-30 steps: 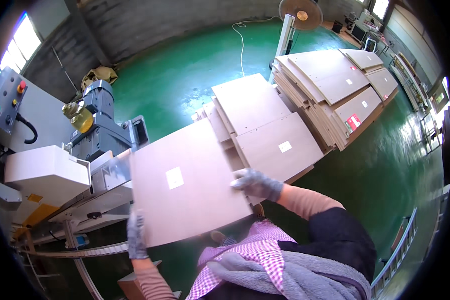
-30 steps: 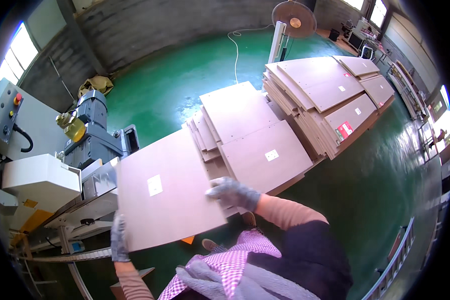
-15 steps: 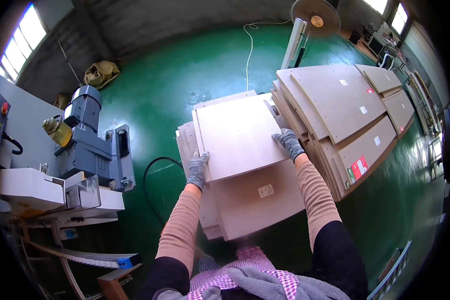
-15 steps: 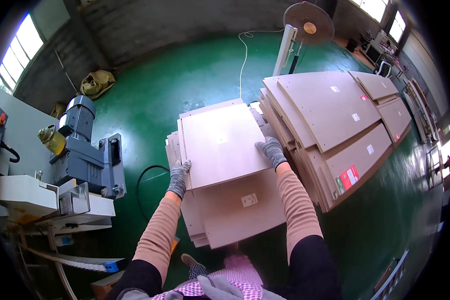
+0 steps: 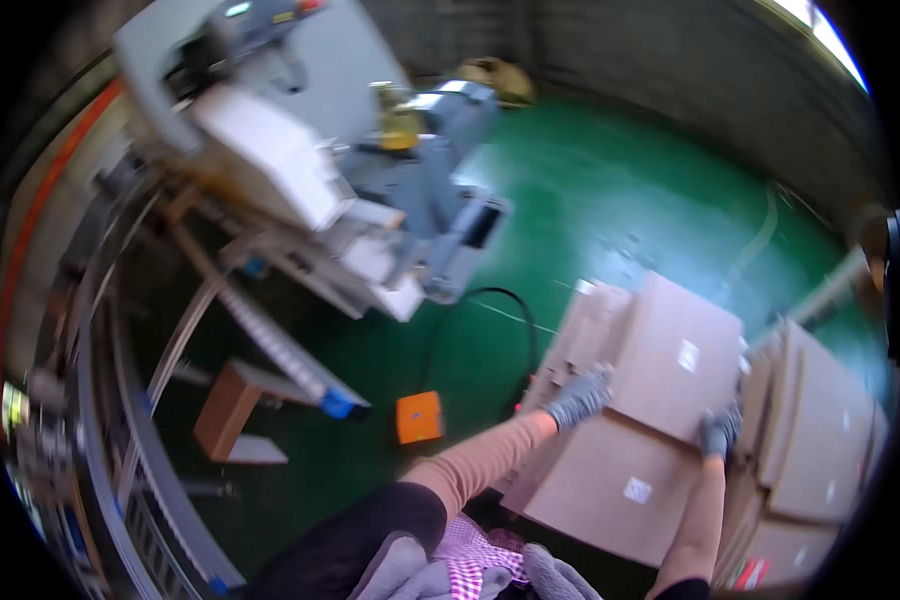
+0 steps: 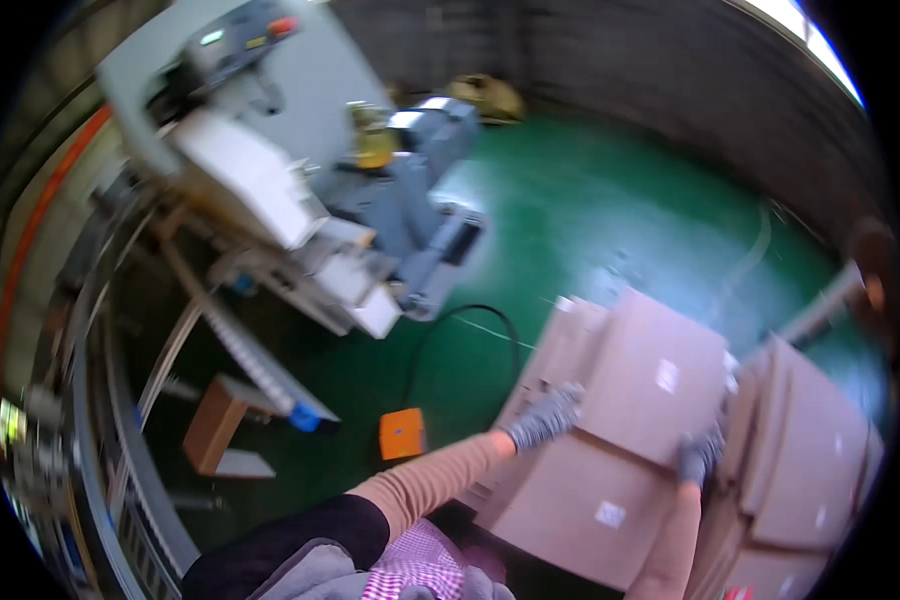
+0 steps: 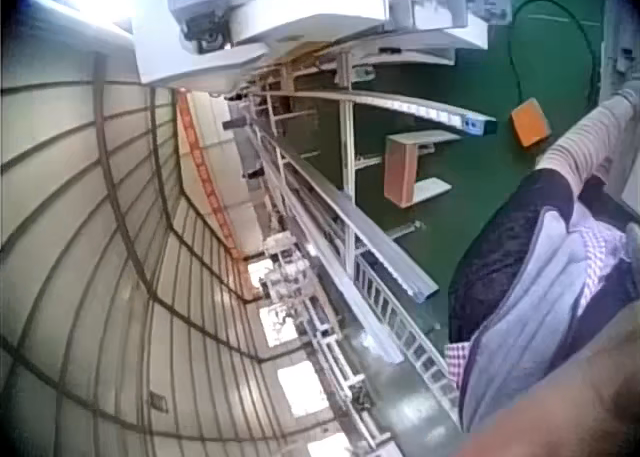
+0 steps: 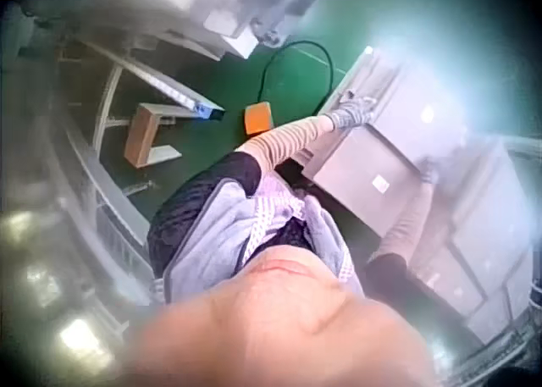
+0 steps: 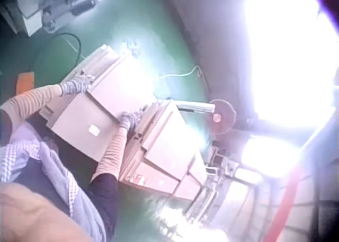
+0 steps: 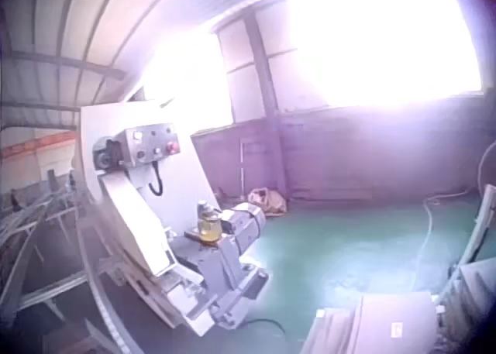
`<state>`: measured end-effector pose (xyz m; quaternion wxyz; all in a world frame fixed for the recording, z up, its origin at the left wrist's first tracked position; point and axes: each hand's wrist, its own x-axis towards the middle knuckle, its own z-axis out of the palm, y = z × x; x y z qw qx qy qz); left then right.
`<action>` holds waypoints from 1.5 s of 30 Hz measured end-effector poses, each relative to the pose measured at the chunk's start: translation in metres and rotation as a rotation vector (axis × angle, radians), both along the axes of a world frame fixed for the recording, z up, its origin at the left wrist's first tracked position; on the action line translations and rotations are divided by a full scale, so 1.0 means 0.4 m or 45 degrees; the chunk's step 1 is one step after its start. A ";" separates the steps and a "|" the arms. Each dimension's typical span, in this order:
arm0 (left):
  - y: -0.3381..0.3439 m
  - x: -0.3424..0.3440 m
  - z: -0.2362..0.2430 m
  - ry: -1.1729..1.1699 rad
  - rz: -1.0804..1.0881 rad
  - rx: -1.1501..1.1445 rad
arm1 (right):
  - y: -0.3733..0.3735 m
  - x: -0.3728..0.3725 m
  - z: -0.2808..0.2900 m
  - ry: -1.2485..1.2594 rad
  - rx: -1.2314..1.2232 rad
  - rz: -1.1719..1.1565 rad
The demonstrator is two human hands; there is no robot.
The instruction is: The person feeds wooden boards into an edge banding machine, retrieves the processed boards, and stacks them onto a pile.
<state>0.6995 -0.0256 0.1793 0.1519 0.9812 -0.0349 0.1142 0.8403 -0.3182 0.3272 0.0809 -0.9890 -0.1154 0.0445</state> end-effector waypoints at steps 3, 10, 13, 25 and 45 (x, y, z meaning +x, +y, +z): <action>-0.110 -0.158 0.403 0.151 -0.184 -1.086 | -0.272 -0.078 -0.140 -0.513 0.046 -0.199; 0.385 -0.862 0.650 -0.451 0.688 -0.994 | 0.494 -0.417 -0.010 0.353 1.066 0.643; 0.542 -1.048 0.675 -0.697 1.122 -1.030 | 0.781 -0.583 0.130 0.999 1.214 0.785; 0.798 -1.531 0.637 -1.362 1.474 -1.828 | 1.548 -0.850 0.272 1.163 0.921 1.384; 0.795 -1.659 0.477 -1.176 1.684 -2.159 | 1.988 -0.971 0.170 1.773 1.011 0.767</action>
